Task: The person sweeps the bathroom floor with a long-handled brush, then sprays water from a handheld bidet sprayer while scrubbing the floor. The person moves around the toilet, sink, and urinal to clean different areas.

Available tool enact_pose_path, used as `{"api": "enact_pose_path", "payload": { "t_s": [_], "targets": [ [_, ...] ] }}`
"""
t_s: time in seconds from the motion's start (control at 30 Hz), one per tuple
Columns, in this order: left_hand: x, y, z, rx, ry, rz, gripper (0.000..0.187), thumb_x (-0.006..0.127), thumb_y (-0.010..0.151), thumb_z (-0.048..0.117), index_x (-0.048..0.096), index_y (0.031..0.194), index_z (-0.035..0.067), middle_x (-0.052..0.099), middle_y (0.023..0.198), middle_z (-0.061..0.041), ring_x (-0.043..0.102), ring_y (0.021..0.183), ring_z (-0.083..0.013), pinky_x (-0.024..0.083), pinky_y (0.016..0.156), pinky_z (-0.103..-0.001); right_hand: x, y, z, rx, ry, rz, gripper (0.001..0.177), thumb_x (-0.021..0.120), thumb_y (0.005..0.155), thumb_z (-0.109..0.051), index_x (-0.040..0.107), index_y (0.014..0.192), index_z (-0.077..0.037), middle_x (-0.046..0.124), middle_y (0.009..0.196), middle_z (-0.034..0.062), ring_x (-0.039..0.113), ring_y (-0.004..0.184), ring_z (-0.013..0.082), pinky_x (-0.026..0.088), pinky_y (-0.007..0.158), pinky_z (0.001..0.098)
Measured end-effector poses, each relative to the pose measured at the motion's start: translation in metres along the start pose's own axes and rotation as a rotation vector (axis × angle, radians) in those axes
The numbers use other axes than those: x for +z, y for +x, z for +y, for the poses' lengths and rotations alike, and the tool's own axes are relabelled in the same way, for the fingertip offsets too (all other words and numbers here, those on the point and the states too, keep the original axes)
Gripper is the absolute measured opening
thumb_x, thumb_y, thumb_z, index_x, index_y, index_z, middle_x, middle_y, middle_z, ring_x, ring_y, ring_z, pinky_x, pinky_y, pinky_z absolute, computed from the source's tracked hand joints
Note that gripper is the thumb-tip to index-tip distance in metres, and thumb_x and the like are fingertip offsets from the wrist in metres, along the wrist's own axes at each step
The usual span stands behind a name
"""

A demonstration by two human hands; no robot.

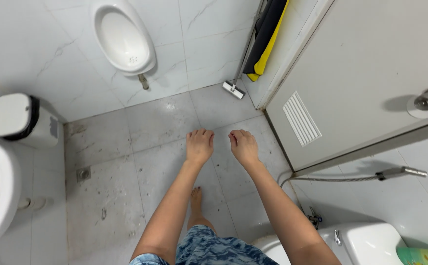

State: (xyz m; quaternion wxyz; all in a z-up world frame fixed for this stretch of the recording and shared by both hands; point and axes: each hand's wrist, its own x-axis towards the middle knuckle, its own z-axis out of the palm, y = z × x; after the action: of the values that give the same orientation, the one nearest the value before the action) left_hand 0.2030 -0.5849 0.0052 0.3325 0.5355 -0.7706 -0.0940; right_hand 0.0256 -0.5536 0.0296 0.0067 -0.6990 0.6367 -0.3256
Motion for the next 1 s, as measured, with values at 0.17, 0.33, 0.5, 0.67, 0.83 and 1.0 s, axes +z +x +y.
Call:
{"api": "enact_pose_path", "payload": {
  "t_s": [0.17, 0.33, 0.5, 0.67, 0.83, 1.0],
  "targets": [
    [0.020, 0.089, -0.032, 0.031, -0.057, 0.001, 0.007, 0.069, 0.088, 0.016, 0.074, 0.092, 0.013, 0.070, 0.091, -0.004, 0.064, 0.090, -0.0282, 0.044, 0.087, -0.045, 0.036, 0.074, 0.028, 0.015, -0.004, 0.037, 0.007, 0.072, 0.089, -0.012, 0.072, 0.089, -0.005, 0.071, 0.085, 0.0096, 0.066, 0.080, 0.0314, 0.052, 0.075, 0.0432],
    [0.040, 0.175, -0.062, 0.102, -0.096, -0.013, 0.006, 0.069, 0.089, 0.016, 0.073, 0.092, 0.013, 0.069, 0.090, -0.004, 0.065, 0.089, -0.0281, 0.045, 0.086, -0.044, 0.068, 0.152, 0.043, 0.077, -0.016, 0.033, 0.007, 0.072, 0.090, -0.013, 0.072, 0.089, -0.006, 0.073, 0.086, 0.0092, 0.067, 0.081, 0.0305, 0.053, 0.076, 0.0421],
    [0.079, 0.243, -0.081, 0.134, -0.119, -0.033, 0.005, 0.068, 0.091, 0.016, 0.073, 0.093, 0.014, 0.070, 0.090, -0.003, 0.066, 0.088, -0.0267, 0.046, 0.087, -0.043, 0.087, 0.217, 0.063, 0.182, -0.024, 0.010, 0.007, 0.072, 0.091, -0.013, 0.073, 0.090, -0.006, 0.072, 0.084, 0.0093, 0.067, 0.082, 0.0309, 0.053, 0.074, 0.0412],
    [0.125, 0.316, -0.083, 0.154, -0.115, -0.047, 0.005, 0.070, 0.090, 0.017, 0.073, 0.090, 0.014, 0.070, 0.090, -0.003, 0.066, 0.088, -0.0284, 0.045, 0.086, -0.045, 0.100, 0.279, 0.107, 0.138, -0.025, 0.070, 0.006, 0.072, 0.090, -0.012, 0.072, 0.091, -0.006, 0.072, 0.088, 0.0101, 0.068, 0.084, 0.0317, 0.054, 0.076, 0.0415],
    [0.175, 0.390, -0.076, 0.171, -0.157, -0.011, 0.007, 0.069, 0.088, 0.017, 0.073, 0.093, 0.013, 0.071, 0.093, -0.005, 0.066, 0.090, -0.0288, 0.045, 0.083, -0.046, 0.112, 0.347, 0.163, 0.133, -0.024, 0.099, 0.007, 0.072, 0.088, -0.010, 0.072, 0.092, -0.004, 0.071, 0.089, 0.0121, 0.067, 0.086, 0.0341, 0.054, 0.077, 0.0428],
    [0.215, 0.467, -0.068, 0.103, -0.166, -0.026, 0.007, 0.068, 0.091, 0.017, 0.073, 0.093, 0.013, 0.070, 0.090, -0.005, 0.067, 0.089, -0.0284, 0.046, 0.083, -0.046, 0.116, 0.424, 0.212, 0.144, 0.010, 0.045, 0.007, 0.069, 0.091, -0.010, 0.072, 0.095, -0.006, 0.072, 0.090, 0.0110, 0.068, 0.086, 0.0329, 0.055, 0.076, 0.0420]
  ]
}}
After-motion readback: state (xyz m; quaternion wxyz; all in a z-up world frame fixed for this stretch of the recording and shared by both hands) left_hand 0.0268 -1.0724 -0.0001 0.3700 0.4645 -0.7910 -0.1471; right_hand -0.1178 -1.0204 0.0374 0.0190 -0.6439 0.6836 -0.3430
